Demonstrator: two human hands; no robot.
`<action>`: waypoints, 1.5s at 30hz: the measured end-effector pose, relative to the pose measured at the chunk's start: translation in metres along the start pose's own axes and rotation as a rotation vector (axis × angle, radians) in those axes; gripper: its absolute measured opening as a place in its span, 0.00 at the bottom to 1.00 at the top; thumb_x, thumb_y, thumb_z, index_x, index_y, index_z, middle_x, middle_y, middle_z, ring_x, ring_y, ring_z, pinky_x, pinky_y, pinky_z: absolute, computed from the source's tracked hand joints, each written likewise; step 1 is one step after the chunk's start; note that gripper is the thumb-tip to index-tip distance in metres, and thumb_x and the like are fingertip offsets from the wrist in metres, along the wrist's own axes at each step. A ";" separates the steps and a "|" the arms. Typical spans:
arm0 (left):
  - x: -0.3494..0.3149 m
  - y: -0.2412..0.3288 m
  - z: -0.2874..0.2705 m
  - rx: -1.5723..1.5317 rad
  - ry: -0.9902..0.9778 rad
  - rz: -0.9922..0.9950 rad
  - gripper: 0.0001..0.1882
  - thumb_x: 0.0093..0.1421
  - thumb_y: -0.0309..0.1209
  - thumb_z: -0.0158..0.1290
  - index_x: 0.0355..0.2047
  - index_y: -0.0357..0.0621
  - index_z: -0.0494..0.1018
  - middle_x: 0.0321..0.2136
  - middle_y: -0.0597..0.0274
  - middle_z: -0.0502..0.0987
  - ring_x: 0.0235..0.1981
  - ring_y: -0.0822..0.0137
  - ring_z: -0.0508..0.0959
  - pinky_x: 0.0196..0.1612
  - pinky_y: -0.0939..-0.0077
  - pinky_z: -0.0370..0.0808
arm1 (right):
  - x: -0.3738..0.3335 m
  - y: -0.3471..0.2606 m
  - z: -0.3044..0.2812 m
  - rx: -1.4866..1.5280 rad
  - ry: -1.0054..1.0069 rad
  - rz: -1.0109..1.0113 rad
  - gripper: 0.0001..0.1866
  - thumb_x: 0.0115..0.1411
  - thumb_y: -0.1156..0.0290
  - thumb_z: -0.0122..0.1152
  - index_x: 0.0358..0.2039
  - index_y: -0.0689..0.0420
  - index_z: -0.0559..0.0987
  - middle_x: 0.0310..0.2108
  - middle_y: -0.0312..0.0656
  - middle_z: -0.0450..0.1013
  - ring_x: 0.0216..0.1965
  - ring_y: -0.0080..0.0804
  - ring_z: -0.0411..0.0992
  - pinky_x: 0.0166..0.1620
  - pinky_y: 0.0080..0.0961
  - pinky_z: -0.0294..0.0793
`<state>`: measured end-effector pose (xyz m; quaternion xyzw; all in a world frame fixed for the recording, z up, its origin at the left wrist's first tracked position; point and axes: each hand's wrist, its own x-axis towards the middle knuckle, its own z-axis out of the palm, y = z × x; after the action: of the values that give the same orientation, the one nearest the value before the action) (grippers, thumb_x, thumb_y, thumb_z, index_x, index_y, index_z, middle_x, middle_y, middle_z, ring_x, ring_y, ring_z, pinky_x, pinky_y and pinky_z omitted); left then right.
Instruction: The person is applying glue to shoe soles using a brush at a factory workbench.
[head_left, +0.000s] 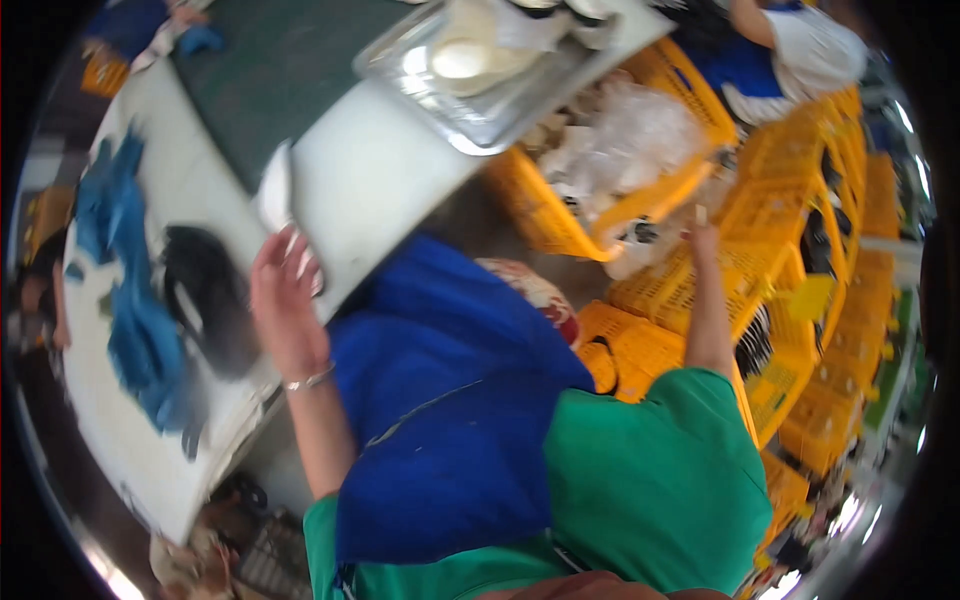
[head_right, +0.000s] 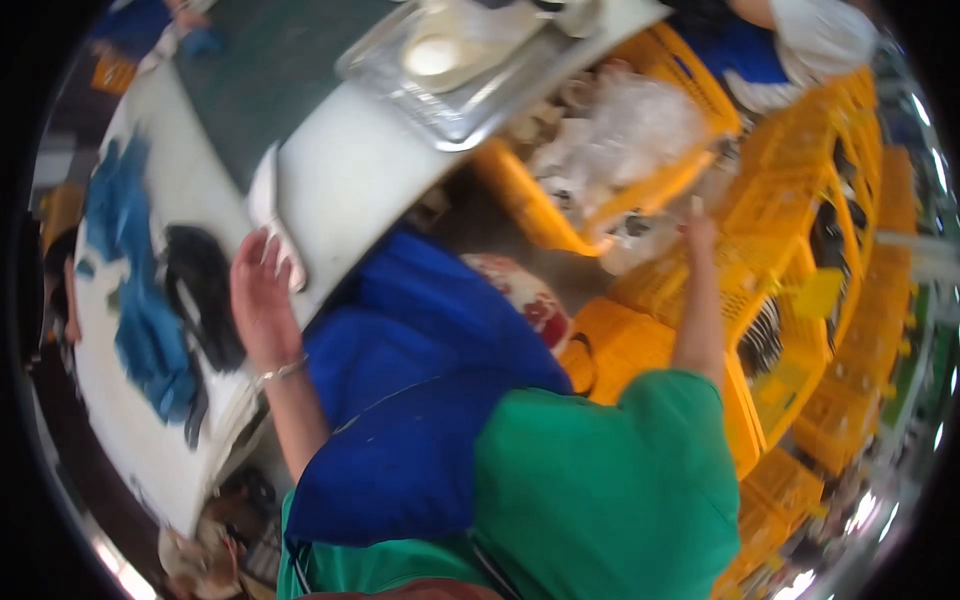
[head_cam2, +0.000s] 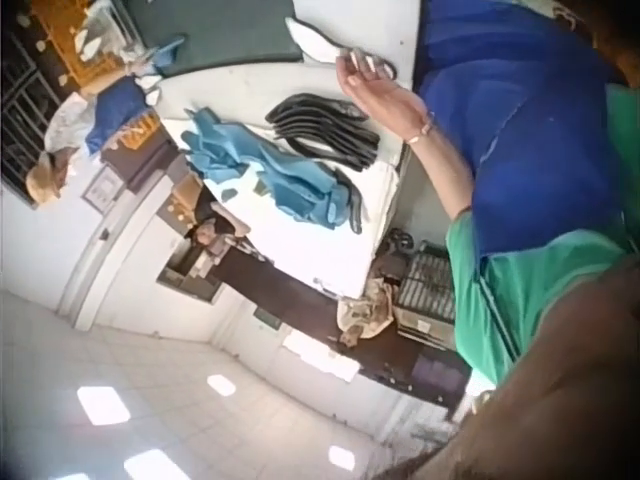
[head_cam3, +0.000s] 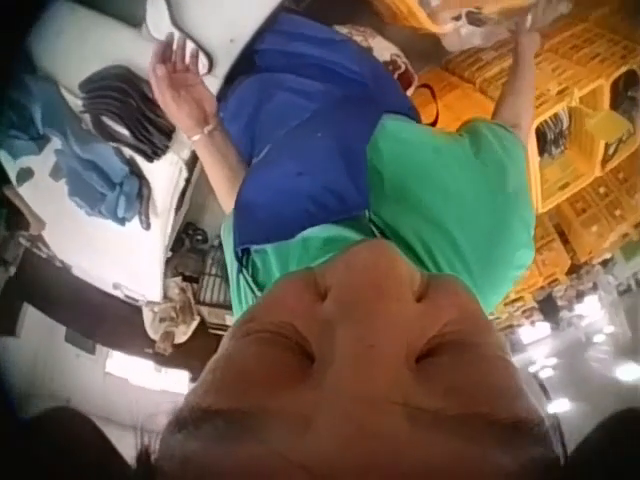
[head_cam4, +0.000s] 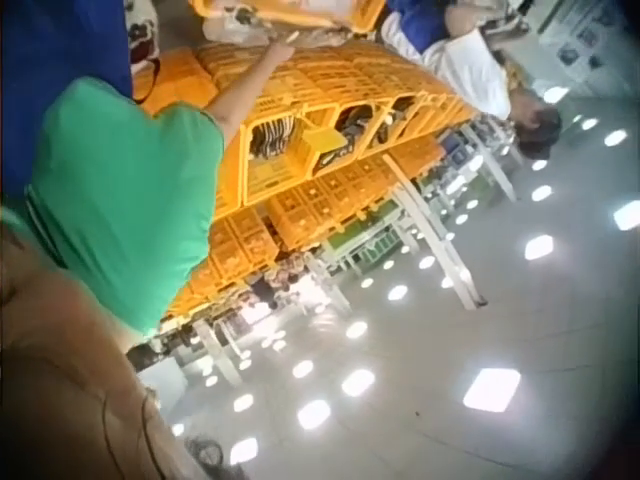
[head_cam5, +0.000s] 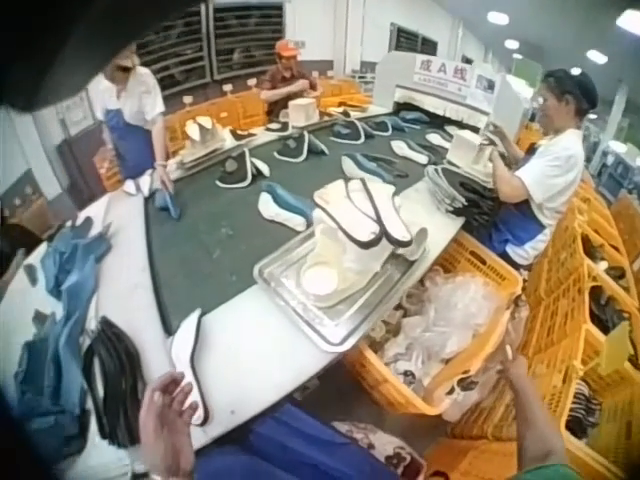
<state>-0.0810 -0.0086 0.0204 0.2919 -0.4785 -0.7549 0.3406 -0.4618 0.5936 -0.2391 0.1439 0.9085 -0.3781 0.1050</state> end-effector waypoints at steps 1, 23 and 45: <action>0.008 -0.007 0.006 -0.028 0.010 0.018 0.24 0.69 0.39 0.47 0.58 0.34 0.65 0.57 0.48 0.70 0.57 0.56 0.72 0.54 0.65 0.73 | 0.017 0.001 -0.045 -0.068 -0.015 -0.092 0.17 0.61 0.57 0.60 0.35 0.60 0.79 0.30 0.43 0.78 0.27 0.32 0.78 0.28 0.28 0.74; 0.051 0.085 -0.151 0.340 0.571 0.342 0.18 0.69 0.31 0.44 0.56 0.38 0.70 0.55 0.58 0.72 0.56 0.68 0.72 0.55 0.74 0.68 | -0.302 -0.460 0.274 -0.020 -0.546 -1.455 0.26 0.59 0.80 0.52 0.59 0.48 0.73 0.44 0.49 0.74 0.44 0.46 0.75 0.44 0.34 0.73; 0.351 0.132 -0.373 1.786 0.653 -0.008 0.37 0.53 0.44 0.62 0.57 0.35 0.66 0.45 0.37 0.74 0.50 0.42 0.75 0.54 0.54 0.72 | -0.299 -0.469 0.342 -0.311 -0.430 -1.506 0.31 0.58 0.76 0.55 0.63 0.59 0.63 0.60 0.62 0.59 0.68 0.57 0.51 0.68 0.57 0.48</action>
<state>0.0259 -0.5236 -0.0370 0.6425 -0.7589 0.0075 0.1059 -0.3135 -0.0211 -0.0778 -0.6009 0.7636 -0.2360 0.0132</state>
